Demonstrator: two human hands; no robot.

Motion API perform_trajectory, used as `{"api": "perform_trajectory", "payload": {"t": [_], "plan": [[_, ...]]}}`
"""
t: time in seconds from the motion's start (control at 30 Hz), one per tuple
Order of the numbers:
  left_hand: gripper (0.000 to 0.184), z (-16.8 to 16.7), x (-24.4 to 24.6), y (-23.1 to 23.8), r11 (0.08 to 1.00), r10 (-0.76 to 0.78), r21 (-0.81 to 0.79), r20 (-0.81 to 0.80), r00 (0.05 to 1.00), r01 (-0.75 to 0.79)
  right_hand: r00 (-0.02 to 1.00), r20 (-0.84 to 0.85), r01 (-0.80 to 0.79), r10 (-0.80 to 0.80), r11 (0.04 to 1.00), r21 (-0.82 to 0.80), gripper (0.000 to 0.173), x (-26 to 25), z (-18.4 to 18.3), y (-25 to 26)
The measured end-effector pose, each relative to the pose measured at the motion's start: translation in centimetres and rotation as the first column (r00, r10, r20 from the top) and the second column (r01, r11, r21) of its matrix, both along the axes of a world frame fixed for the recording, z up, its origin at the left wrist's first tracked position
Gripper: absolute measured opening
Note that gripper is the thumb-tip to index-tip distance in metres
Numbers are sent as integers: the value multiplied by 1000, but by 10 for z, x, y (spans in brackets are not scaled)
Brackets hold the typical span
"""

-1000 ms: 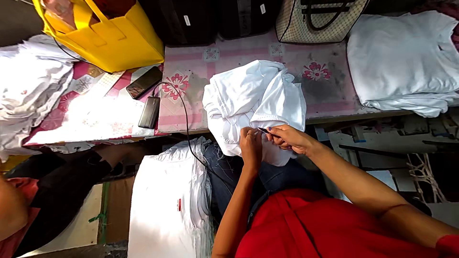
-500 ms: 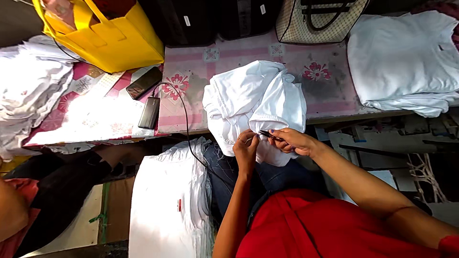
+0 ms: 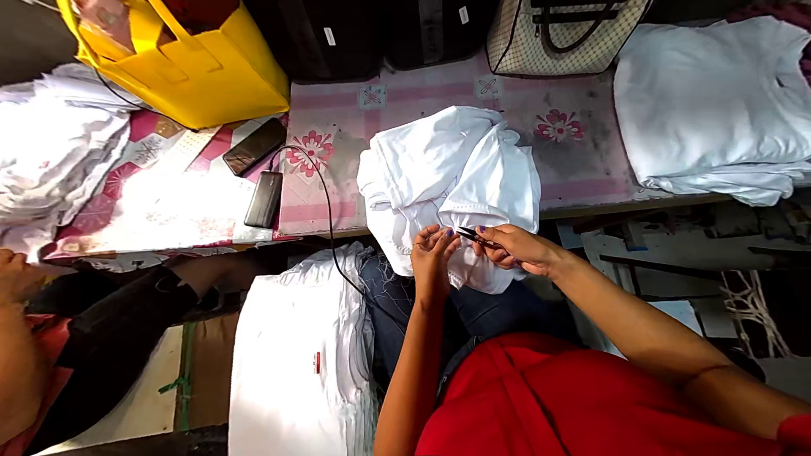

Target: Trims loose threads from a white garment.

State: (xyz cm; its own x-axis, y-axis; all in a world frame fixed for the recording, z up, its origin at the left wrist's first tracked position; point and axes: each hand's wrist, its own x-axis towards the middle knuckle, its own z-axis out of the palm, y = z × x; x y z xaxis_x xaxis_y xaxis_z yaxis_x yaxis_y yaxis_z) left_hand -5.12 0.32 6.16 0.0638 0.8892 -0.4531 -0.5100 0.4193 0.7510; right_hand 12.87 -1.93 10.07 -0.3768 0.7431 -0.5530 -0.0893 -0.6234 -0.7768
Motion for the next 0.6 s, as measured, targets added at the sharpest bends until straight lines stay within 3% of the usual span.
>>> {"api": "perform_trajectory", "payload": {"t": [0.2,0.27,0.33,0.4,0.47,0.53,0.6], "plan": [[23,-1,3,-2,995,84,-62,68,994,-80,1000,15,13,-12,999,-36,41,1,-9,0],[21,-6,5,-6,993,108,35,27,994,-109,1000,10,27,-26,999,-37,41,1,-10,-1],[19,-15,6,-11,963,124,255,-145,982,-84,999,11,39,-39,999,-33,42,1,-9,-1],[22,-25,9,-12,882,159,468,-389,907,46,999,22,49,-49,998,-25,42,1,-7,-3],[21,-35,11,-9,779,252,592,-596,762,205,998,32,56,-55,998,-15,42,1,-7,-4],[13,-42,16,-5,727,359,624,-702,615,288,997,46,62,-62,998,-11,42,0,-6,-4],[7,-45,18,-2,705,404,630,-735,545,327,997,52,65,-64,998,-2,42,-1,-3,-4]]}}
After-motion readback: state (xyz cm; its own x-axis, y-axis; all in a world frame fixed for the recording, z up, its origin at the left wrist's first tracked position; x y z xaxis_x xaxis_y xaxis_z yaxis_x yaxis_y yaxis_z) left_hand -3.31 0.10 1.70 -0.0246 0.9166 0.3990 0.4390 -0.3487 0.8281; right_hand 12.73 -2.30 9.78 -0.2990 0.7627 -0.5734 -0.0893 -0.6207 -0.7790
